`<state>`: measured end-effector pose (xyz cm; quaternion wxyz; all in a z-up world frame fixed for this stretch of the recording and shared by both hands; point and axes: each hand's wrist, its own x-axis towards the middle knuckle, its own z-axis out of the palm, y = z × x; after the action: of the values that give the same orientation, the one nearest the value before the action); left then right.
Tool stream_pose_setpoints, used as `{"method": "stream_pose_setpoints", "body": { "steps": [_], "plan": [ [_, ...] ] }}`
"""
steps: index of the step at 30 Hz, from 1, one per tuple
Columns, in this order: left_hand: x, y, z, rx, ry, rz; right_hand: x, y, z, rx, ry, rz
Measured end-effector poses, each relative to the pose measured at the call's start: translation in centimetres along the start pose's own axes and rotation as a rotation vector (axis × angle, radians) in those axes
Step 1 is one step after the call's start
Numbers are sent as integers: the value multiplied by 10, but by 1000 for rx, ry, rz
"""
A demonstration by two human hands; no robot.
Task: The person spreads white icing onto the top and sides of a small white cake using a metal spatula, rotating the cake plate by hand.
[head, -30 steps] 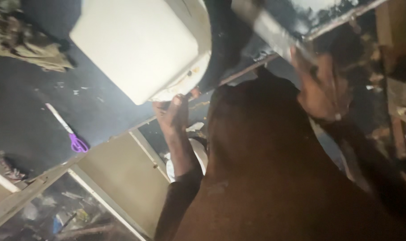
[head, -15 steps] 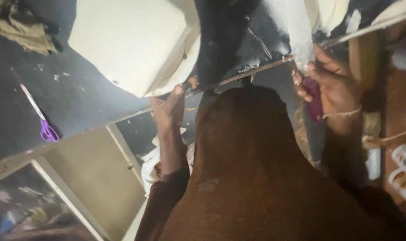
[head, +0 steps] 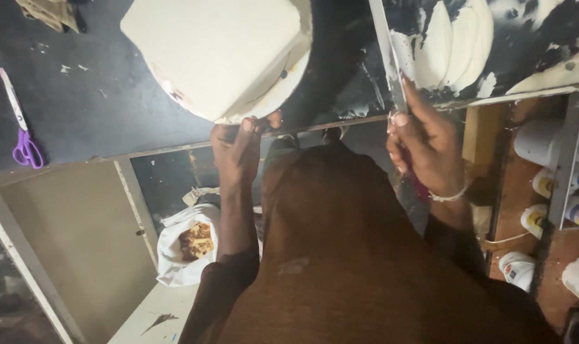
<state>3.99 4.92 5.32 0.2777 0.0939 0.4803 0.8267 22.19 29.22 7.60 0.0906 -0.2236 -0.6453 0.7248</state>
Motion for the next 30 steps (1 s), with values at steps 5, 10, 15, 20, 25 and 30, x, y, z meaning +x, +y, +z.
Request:
{"method": "stream_pose_setpoints", "body": {
  "steps": [5,10,15,20,25,30],
  "plan": [
    [5,8,-18,48,-49,-4,23,-64,36,-284,-38,-144],
    [3,17,-29,98,-62,-52,44,-99,68,-675,-76,-299],
    [12,18,-35,25,-137,-39,53,-114,89,-656,-4,-74],
    [13,16,-43,34,-155,-51,56,-105,85,-806,-74,-412],
    [15,12,-46,-4,-187,-35,58,-100,89,-818,-85,-414],
    [17,11,-51,-4,-233,-16,57,-97,93,-841,-80,-426]
  ]
}}
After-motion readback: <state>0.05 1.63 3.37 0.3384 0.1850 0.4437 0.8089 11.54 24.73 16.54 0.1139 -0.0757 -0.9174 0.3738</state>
